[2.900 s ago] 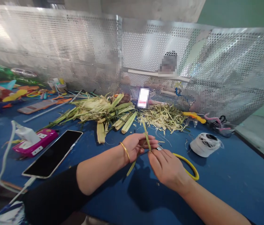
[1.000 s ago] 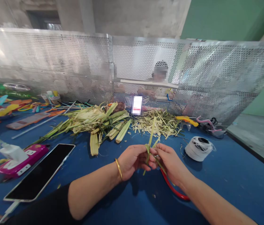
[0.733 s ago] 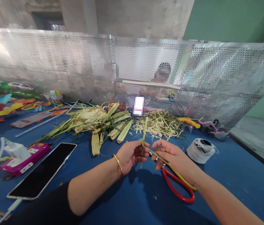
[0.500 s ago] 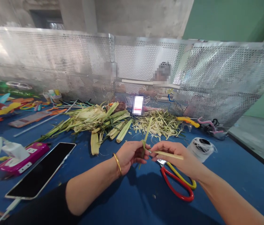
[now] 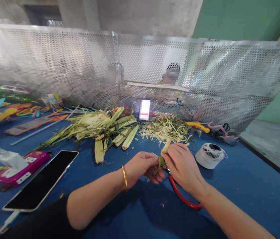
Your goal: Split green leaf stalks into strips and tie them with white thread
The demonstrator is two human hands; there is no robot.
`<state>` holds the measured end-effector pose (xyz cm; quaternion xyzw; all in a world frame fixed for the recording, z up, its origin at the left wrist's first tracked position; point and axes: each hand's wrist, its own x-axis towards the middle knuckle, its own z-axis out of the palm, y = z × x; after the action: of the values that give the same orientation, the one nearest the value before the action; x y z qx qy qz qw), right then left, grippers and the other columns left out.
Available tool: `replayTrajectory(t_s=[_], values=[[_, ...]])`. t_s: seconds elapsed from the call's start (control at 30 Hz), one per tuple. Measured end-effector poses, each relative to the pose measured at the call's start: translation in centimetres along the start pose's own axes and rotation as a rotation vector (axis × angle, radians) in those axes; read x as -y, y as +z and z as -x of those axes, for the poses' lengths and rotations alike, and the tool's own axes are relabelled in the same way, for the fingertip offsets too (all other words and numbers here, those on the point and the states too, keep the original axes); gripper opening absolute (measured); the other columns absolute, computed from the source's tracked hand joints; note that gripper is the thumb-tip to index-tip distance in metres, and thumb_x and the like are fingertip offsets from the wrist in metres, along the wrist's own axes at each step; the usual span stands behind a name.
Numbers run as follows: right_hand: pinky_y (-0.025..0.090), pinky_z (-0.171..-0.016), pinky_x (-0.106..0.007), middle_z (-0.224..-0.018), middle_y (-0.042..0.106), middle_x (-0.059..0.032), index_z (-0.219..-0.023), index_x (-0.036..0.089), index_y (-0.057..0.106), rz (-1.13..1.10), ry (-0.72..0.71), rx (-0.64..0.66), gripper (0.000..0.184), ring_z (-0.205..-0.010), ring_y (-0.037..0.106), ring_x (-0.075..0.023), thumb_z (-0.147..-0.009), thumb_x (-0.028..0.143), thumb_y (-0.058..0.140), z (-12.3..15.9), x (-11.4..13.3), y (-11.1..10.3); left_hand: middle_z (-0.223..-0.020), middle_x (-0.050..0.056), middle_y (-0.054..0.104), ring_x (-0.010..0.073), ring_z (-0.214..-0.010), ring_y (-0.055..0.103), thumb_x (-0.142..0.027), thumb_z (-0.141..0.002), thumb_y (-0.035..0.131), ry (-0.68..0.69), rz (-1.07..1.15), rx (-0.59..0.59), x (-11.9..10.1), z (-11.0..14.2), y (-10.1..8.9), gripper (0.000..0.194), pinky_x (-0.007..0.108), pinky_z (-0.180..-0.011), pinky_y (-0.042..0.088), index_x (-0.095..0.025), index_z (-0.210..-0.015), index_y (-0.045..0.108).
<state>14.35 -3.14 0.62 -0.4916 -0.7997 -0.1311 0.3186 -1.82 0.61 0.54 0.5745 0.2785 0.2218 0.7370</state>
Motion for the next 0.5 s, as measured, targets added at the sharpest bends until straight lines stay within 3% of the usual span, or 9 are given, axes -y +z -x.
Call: replayTrajectory(t_s=[0.17,0.23,0.33,0.5], values=[[0.033,-0.059,-0.028,-0.062,0.052,-0.0009,-0.068,0.021,0.045,0.009,0.119,0.036,0.027,-0.059,0.047,-0.0161,-0.093,0.025,0.037,0.4,-0.1,0.3,-0.068,0.004,0.063,0.0133,-0.060,0.059,-0.040,-0.071,0.053,0.003,0.024,0.012,-0.3,-0.1,0.1,0.026,0.025,-0.056,0.048,-0.015,-0.072,0.060],[0.031,-0.056,-0.026,-0.062,0.052,-0.0006,-0.067,0.022,0.045,-0.015,0.190,0.047,0.026,-0.058,0.048,-0.0159,-0.092,0.027,0.038,0.5,-0.1,0.5,-0.068,0.004,0.062,0.0130,-0.061,0.058,-0.037,-0.067,0.059,0.015,-0.008,-0.001,-0.1,-0.2,0.2,0.023,0.024,-0.055,0.048,-0.015,-0.073,0.060],[0.030,-0.053,-0.025,-0.061,0.053,0.0002,-0.068,0.022,0.046,-0.069,0.280,0.071,0.023,-0.056,0.049,-0.0144,-0.090,0.028,0.040,0.5,0.0,0.6,-0.064,0.000,0.058,0.0106,-0.058,0.054,-0.033,-0.063,0.068,0.077,-0.102,-0.089,0.6,-0.5,0.2,0.023,0.021,-0.050,0.046,-0.015,-0.074,0.061],[0.029,-0.051,-0.025,-0.058,0.050,0.0019,-0.065,0.022,0.044,-0.116,0.383,0.063,0.025,-0.053,0.044,-0.0131,-0.088,0.031,0.042,0.6,0.2,1.0,-0.071,0.001,0.062,0.0093,-0.054,0.053,-0.033,-0.066,0.068,0.172,-0.183,-0.199,1.5,-0.9,0.3,0.026,0.019,-0.044,0.043,-0.013,-0.082,0.067]])
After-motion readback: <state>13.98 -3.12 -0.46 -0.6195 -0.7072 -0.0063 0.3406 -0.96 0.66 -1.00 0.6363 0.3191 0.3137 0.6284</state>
